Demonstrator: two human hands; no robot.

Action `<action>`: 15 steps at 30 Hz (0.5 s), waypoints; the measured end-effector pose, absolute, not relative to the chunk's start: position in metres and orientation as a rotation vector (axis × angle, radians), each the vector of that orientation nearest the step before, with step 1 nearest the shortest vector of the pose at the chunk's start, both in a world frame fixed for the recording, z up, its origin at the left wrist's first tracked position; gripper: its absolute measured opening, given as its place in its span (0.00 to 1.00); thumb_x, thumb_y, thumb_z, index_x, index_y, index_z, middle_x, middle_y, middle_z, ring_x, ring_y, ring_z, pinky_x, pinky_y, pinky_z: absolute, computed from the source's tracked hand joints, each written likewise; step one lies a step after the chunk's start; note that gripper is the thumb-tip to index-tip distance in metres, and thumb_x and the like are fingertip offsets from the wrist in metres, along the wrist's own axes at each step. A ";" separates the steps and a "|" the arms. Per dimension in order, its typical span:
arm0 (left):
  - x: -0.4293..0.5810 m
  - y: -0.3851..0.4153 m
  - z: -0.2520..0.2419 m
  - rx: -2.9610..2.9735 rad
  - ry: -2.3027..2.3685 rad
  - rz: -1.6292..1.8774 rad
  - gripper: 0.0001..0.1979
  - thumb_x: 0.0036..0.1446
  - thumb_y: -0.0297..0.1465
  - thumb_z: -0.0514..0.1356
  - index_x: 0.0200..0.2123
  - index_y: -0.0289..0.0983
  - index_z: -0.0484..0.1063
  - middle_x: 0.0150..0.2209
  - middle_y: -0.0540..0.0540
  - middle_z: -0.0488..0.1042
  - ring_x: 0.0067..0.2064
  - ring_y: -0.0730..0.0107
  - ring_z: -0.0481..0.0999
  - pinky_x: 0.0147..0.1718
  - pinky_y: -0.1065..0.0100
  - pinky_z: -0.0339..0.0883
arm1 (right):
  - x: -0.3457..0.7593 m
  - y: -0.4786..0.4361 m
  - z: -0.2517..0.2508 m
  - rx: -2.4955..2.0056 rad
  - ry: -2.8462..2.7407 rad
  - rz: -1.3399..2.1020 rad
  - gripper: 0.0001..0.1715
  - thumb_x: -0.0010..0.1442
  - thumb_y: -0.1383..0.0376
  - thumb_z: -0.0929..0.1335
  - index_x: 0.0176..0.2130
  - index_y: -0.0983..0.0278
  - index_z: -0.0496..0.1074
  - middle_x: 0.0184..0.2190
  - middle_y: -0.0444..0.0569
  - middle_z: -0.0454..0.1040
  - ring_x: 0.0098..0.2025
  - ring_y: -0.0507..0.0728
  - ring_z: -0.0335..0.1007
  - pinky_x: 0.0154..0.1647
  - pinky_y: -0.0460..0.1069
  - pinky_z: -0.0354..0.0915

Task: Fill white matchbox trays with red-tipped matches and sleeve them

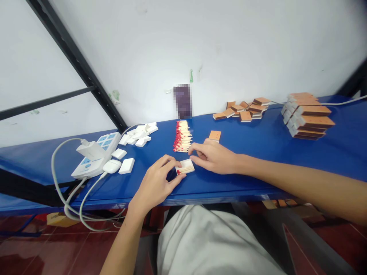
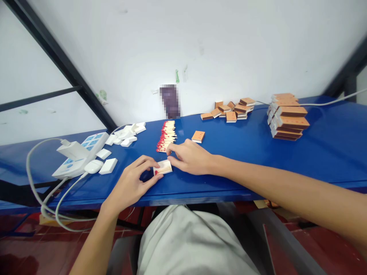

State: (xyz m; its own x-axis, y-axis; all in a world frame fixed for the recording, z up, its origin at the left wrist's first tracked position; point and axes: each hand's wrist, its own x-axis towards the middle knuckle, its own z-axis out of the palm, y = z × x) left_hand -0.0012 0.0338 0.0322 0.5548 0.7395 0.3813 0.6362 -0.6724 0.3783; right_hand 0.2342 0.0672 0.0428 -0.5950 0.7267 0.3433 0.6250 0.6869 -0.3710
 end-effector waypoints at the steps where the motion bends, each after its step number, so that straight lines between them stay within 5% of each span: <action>1: -0.001 0.034 0.032 2.594 1.152 0.759 0.06 0.64 0.34 0.60 0.44 0.41 0.72 0.44 0.46 0.72 0.44 0.64 0.73 0.46 0.63 0.65 | 0.235 0.070 0.042 -1.079 -2.427 0.272 0.10 0.64 0.63 0.64 0.42 0.65 0.72 0.20 0.39 0.66 0.23 0.51 0.59 0.33 0.47 0.52; 9: 0.000 0.032 0.036 2.600 1.044 0.686 0.10 0.60 0.38 0.64 0.43 0.40 0.72 0.43 0.48 0.77 0.43 0.63 0.73 0.47 0.61 0.66 | 0.240 0.084 0.033 -1.176 -2.487 0.247 0.19 0.64 0.62 0.64 0.52 0.63 0.73 0.29 0.47 0.77 0.29 0.55 0.69 0.32 0.47 0.56; 15: -0.002 0.030 0.036 2.520 1.144 0.707 0.16 0.65 0.39 0.59 0.53 0.42 0.67 0.47 0.48 0.75 0.46 0.63 0.72 0.47 0.62 0.66 | 0.239 0.092 0.031 -1.304 -2.393 0.235 0.18 0.65 0.61 0.63 0.51 0.64 0.74 0.31 0.49 0.77 0.31 0.55 0.70 0.32 0.47 0.58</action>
State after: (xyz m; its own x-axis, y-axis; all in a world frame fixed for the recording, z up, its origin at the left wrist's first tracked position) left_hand -0.0022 0.0299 0.0364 0.5657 0.7621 0.3150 0.6230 -0.6452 0.4422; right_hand 0.2393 0.0917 0.0312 -0.4829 0.8339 0.2670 0.7660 0.5501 -0.3325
